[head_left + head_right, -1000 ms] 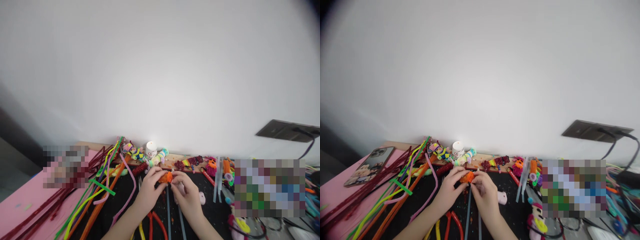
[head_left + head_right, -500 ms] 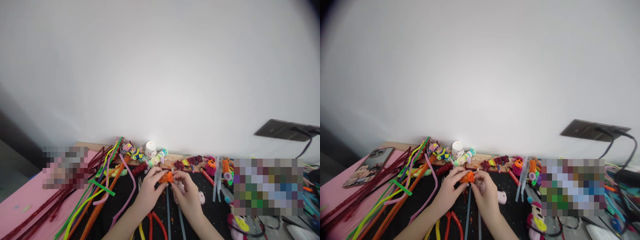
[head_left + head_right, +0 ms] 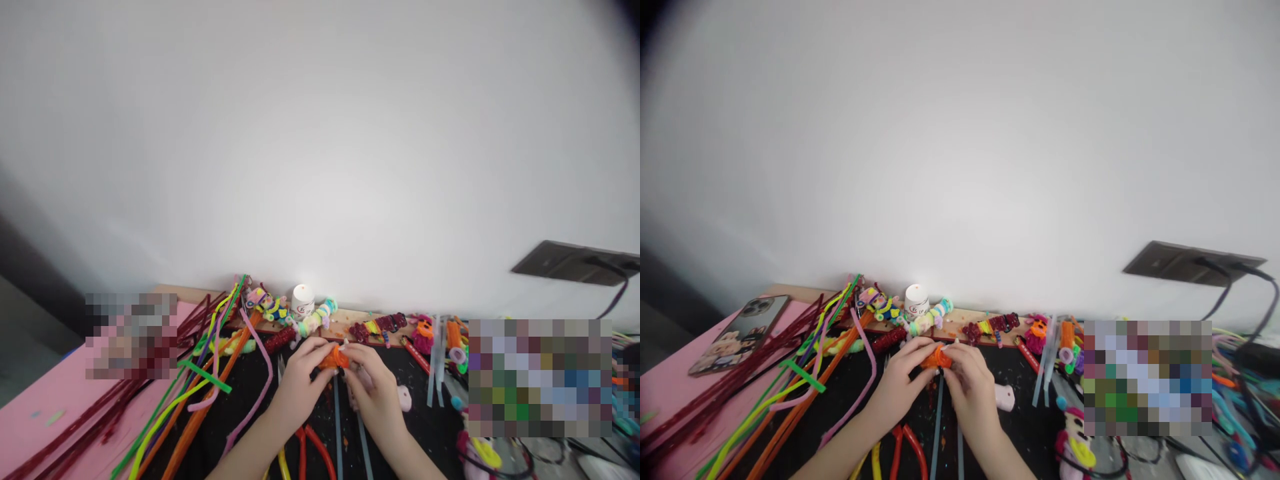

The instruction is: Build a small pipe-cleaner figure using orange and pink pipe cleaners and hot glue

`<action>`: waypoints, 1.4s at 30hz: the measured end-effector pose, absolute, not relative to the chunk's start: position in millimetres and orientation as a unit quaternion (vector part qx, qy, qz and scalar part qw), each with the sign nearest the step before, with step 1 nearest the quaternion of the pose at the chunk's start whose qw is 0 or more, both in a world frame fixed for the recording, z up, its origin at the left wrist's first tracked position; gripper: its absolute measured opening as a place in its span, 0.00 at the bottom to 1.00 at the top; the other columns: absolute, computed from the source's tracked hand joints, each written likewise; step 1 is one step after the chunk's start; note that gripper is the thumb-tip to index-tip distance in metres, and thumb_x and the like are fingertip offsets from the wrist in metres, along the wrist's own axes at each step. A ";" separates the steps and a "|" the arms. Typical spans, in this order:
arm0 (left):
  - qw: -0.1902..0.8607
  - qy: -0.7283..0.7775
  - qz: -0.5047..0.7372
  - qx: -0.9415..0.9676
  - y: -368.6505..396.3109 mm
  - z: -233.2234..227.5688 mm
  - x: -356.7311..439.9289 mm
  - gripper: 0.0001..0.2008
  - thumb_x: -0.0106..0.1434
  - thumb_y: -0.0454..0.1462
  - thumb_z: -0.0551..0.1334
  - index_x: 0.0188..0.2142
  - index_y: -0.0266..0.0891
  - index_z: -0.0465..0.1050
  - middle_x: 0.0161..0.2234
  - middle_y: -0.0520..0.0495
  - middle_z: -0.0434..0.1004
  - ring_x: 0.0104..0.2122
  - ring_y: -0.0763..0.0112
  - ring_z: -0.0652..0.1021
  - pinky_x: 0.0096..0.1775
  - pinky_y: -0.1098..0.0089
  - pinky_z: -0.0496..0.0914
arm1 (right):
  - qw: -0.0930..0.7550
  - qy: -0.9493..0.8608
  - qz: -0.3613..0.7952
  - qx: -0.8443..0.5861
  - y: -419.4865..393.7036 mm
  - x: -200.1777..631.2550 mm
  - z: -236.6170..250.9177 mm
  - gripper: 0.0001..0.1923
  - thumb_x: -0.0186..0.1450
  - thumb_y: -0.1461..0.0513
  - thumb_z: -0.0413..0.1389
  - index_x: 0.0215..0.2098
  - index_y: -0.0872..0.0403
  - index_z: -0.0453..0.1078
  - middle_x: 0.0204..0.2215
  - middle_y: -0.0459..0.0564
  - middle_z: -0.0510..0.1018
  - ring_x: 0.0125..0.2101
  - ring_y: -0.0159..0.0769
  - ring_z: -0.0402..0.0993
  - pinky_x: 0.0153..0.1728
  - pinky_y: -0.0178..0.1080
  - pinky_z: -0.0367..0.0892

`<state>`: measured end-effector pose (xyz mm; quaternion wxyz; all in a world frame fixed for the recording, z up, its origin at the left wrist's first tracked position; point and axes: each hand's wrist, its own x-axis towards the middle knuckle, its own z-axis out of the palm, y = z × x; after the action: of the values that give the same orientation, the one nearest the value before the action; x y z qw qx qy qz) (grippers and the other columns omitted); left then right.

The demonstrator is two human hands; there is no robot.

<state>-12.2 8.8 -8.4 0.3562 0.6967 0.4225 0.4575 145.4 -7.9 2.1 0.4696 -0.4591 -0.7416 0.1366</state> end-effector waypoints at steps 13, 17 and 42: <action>0.339 0.464 0.477 0.665 6.2 -2.2 -11.3 0.09 0.56 0.32 0.56 0.38 0.41 0.67 0.37 0.47 0.71 0.38 0.65 0.72 0.42 0.66 0.65 | 0.492 -0.694 0.130 -0.510 -10.2 146.4 -1.4 0.14 0.60 0.67 0.50 0.45 0.53 0.61 0.38 0.53 0.71 0.35 0.37 0.70 0.37 0.40 0.69; 0.350 0.484 0.458 0.658 2.9 0.6 -13.3 0.03 0.60 0.34 0.52 0.35 0.40 0.61 0.29 0.51 0.66 0.30 0.70 0.69 0.35 0.70 0.64 | 0.464 -0.722 0.110 -0.502 -9.5 145.0 -5.4 0.14 0.58 0.68 0.52 0.43 0.53 0.61 0.38 0.53 0.71 0.39 0.40 0.69 0.40 0.43 0.68; 0.353 0.527 0.444 0.633 9.0 -6.8 -12.0 0.02 0.59 0.36 0.53 0.31 0.41 0.60 0.25 0.55 0.65 0.25 0.74 0.67 0.30 0.75 0.61 | 0.380 -0.782 0.085 -0.486 -10.2 147.3 -4.7 0.24 0.58 0.72 0.46 0.52 0.53 0.54 0.49 0.58 0.64 0.52 0.44 0.60 0.52 0.50 0.60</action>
<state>-12.0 9.0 -6.8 0.3527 0.6329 0.5271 0.4441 147.3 -10.2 -4.7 0.3800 -0.4861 -0.7823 0.0851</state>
